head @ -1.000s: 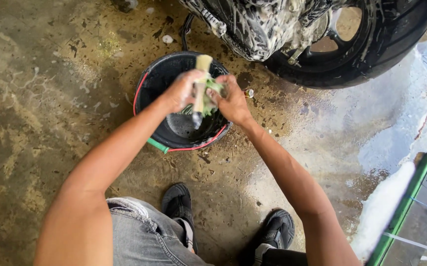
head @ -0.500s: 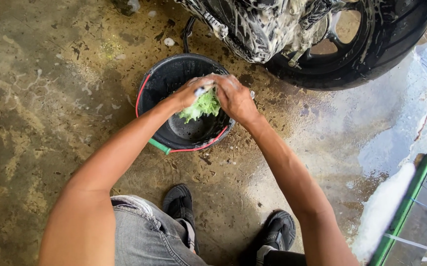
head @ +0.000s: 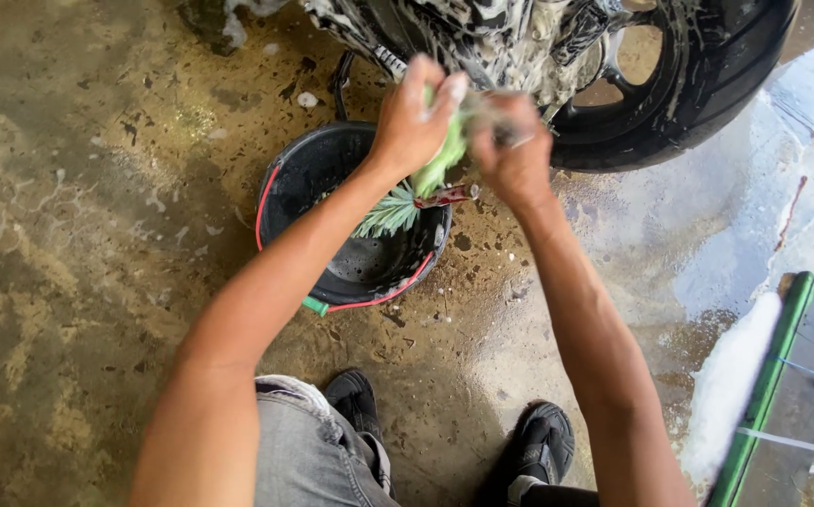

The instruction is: The person scrubs the front wheel and suspension of a motorcycle using a green cloth and a brush. They repeatedly dip the cloth into a bucket of soapy water and scrub the soapy wheel and tire.

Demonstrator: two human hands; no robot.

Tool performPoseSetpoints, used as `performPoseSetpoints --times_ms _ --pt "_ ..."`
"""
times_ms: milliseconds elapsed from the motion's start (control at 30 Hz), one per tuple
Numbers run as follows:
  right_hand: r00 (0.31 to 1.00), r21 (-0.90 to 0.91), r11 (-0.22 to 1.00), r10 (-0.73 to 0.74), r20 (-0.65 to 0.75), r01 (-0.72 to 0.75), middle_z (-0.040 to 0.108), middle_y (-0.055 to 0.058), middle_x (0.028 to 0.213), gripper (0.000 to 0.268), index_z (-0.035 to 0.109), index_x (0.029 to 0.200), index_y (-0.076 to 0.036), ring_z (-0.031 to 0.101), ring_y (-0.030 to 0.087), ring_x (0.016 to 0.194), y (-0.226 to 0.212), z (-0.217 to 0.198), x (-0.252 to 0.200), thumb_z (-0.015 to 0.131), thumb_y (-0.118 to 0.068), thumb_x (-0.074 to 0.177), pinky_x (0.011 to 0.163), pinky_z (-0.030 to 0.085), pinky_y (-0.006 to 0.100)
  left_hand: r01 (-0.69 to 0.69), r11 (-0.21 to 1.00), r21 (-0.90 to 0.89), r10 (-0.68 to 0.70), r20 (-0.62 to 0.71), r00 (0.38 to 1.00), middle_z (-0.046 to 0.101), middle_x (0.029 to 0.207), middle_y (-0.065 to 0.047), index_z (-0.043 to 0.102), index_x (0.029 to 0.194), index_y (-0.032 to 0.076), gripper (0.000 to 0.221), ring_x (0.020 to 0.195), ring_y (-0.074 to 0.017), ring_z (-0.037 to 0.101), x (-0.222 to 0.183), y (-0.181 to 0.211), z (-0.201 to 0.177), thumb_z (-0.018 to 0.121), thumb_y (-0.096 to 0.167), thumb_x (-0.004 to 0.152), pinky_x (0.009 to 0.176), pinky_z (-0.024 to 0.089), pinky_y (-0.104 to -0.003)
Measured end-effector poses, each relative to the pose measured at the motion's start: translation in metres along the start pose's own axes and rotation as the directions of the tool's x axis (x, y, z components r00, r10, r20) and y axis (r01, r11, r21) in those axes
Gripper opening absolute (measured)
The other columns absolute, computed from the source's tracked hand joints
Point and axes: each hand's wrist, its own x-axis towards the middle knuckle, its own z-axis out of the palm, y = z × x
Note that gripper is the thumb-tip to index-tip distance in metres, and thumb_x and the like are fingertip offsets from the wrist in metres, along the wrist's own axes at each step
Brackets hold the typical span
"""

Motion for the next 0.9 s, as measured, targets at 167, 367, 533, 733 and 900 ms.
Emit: performPoseSetpoints --times_ms 167,367,533,733,900 --pt "0.906 0.29 0.922 0.334 -0.26 -0.257 0.063 0.021 0.094 0.015 0.042 0.099 0.001 0.067 0.025 0.075 0.037 -0.041 0.008 0.054 0.011 0.098 0.07 0.066 0.034 -0.407 0.907 0.107 0.408 0.013 0.913 0.05 0.106 -0.017 0.046 0.116 -0.002 0.025 0.09 -0.0259 0.06 0.023 0.029 0.018 0.056 0.013 0.098 0.078 0.06 -0.038" --pt "0.891 -0.038 0.912 0.39 -0.234 -0.409 0.067 0.025 0.109 0.023 0.06 0.117 0.008 0.072 0.022 0.069 0.073 -0.05 -0.01 0.06 0.006 0.094 0.056 0.068 0.028 -0.445 0.505 0.739 0.436 0.227 0.871 0.05 0.125 -0.022 0.05 0.13 0.01 0.042 0.094 -0.028 0.059 0.049 -0.058 0.042 0.063 -0.002 0.092 0.087 0.048 -0.047" --pt "0.872 0.216 0.893 0.439 -0.216 -0.396 0.067 0.018 0.108 0.023 0.057 0.121 0.002 0.072 0.025 0.091 0.061 -0.036 -0.006 0.055 0.005 0.099 0.08 0.067 0.035 -0.269 0.537 0.8 0.442 0.005 0.897 0.053 0.106 -0.016 0.067 0.114 -0.001 0.026 0.084 -0.023 0.053 0.048 -0.053 0.058 0.067 0.004 0.088 0.062 0.051 -0.033" --pt "0.933 -0.38 0.862 0.252 -0.255 -0.337 0.075 0.017 0.097 0.029 0.067 0.116 0.003 0.055 0.011 0.05 0.08 -0.053 -0.019 0.061 0.008 0.089 0.037 0.048 0.022 -0.62 0.371 0.691 0.548 0.376 0.747 0.052 0.146 -0.019 0.071 0.124 0.001 0.027 0.134 -0.0349 0.047 0.032 -0.045 0.038 0.056 0.009 0.102 0.115 0.038 -0.05" --pt "0.929 0.039 0.939 0.344 -0.135 -0.342 0.067 0.025 0.114 0.02 0.062 0.118 0.004 0.072 0.03 0.09 0.065 -0.032 -0.02 0.053 -0.005 0.102 0.077 0.067 0.04 -0.207 0.712 0.671 0.141 0.151 0.978 0.036 0.138 -0.042 0.046 0.14 -0.013 0.055 0.068 -0.0282 0.067 0.026 -0.062 0.048 0.067 0.001 0.091 0.053 0.064 -0.031"
